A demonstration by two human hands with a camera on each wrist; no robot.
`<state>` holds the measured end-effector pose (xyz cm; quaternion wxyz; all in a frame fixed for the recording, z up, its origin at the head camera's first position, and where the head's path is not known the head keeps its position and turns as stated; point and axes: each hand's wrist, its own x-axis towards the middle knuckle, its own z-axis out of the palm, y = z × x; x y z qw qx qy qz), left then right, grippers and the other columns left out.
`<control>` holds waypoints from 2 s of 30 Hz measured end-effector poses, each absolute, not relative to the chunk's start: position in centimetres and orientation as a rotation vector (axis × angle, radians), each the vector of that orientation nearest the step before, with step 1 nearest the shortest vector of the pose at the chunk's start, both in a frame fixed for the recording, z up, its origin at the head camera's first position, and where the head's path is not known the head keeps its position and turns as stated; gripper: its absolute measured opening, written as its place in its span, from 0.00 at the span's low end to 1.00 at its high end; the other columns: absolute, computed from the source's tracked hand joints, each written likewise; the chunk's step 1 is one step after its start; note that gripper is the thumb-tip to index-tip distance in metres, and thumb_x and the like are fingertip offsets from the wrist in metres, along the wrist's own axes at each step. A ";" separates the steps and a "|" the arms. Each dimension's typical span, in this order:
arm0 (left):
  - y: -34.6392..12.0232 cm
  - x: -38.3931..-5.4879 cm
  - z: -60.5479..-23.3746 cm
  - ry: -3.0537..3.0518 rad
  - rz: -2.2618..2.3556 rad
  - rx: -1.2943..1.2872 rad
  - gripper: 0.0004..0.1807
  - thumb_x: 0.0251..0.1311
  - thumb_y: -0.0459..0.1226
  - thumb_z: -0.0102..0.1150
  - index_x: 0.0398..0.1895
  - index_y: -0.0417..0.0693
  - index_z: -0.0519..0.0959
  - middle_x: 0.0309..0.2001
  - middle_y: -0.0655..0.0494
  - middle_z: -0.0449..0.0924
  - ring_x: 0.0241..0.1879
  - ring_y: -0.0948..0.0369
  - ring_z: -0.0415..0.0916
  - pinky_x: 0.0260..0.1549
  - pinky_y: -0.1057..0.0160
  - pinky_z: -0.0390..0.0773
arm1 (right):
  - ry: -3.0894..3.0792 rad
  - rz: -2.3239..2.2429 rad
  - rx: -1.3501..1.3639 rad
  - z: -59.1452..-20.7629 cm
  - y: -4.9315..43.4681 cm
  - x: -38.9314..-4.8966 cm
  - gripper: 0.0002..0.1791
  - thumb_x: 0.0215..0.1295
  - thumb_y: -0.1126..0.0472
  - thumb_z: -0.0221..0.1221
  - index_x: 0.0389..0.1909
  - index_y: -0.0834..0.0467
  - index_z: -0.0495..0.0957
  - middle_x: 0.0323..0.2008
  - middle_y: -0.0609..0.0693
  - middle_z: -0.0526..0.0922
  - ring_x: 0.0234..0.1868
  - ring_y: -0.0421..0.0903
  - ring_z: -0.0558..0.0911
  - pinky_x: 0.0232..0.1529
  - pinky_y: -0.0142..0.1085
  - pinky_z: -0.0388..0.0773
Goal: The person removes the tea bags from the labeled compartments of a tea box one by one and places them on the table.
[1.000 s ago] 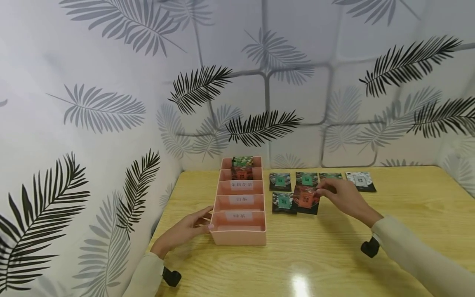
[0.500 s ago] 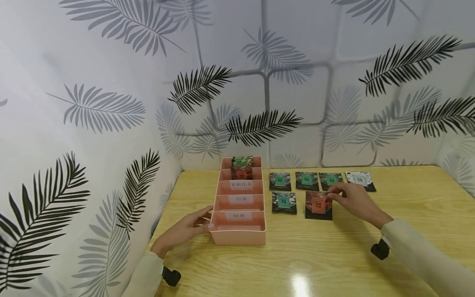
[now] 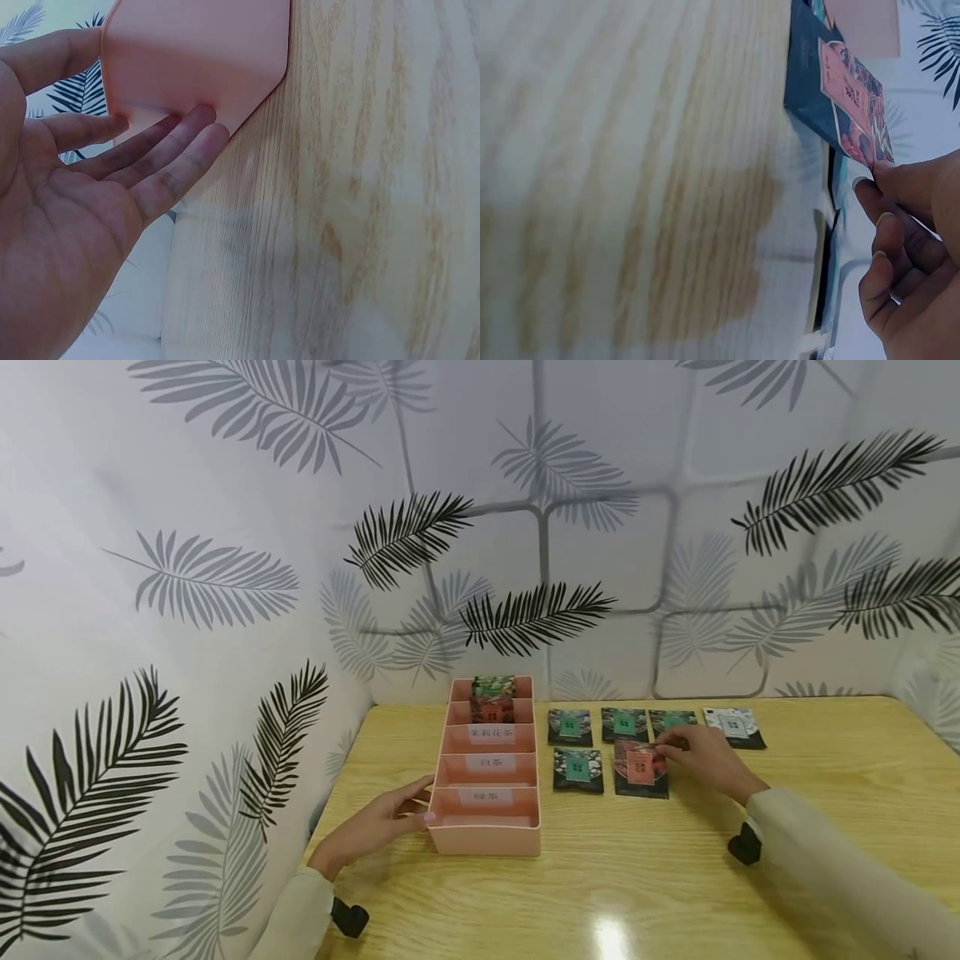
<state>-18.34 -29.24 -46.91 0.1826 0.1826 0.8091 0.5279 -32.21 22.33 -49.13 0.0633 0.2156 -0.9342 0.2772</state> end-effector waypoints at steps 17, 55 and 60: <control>-29.2 -18.3 -46.7 2.284 1.494 0.529 0.38 0.68 0.45 0.53 0.76 0.52 0.49 0.64 0.46 0.65 0.59 0.52 0.67 0.54 0.50 0.73 | -2.869 0.820 0.654 -50.5 21.4 -34.0 0.04 0.63 0.60 0.62 0.35 0.52 0.85 0.32 0.45 0.84 0.38 0.50 0.81 0.42 0.51 0.75; -29.3 -18.5 -47.1 2.280 1.505 0.520 0.36 0.68 0.44 0.53 0.76 0.54 0.51 0.66 0.51 0.64 0.59 0.52 0.68 0.53 0.59 0.74 | -2.787 0.957 0.761 -46.0 17.4 -34.8 0.08 0.68 0.55 0.58 0.43 0.52 0.82 0.38 0.48 0.83 0.34 0.45 0.80 0.33 0.43 0.77; -29.2 -18.5 -47.0 2.271 1.508 0.507 0.36 0.69 0.42 0.52 0.76 0.52 0.49 0.66 0.49 0.63 0.60 0.51 0.66 0.52 0.60 0.74 | -2.754 0.944 0.786 -45.6 15.1 -35.4 0.05 0.67 0.57 0.59 0.40 0.51 0.82 0.36 0.47 0.83 0.30 0.44 0.79 0.31 0.41 0.76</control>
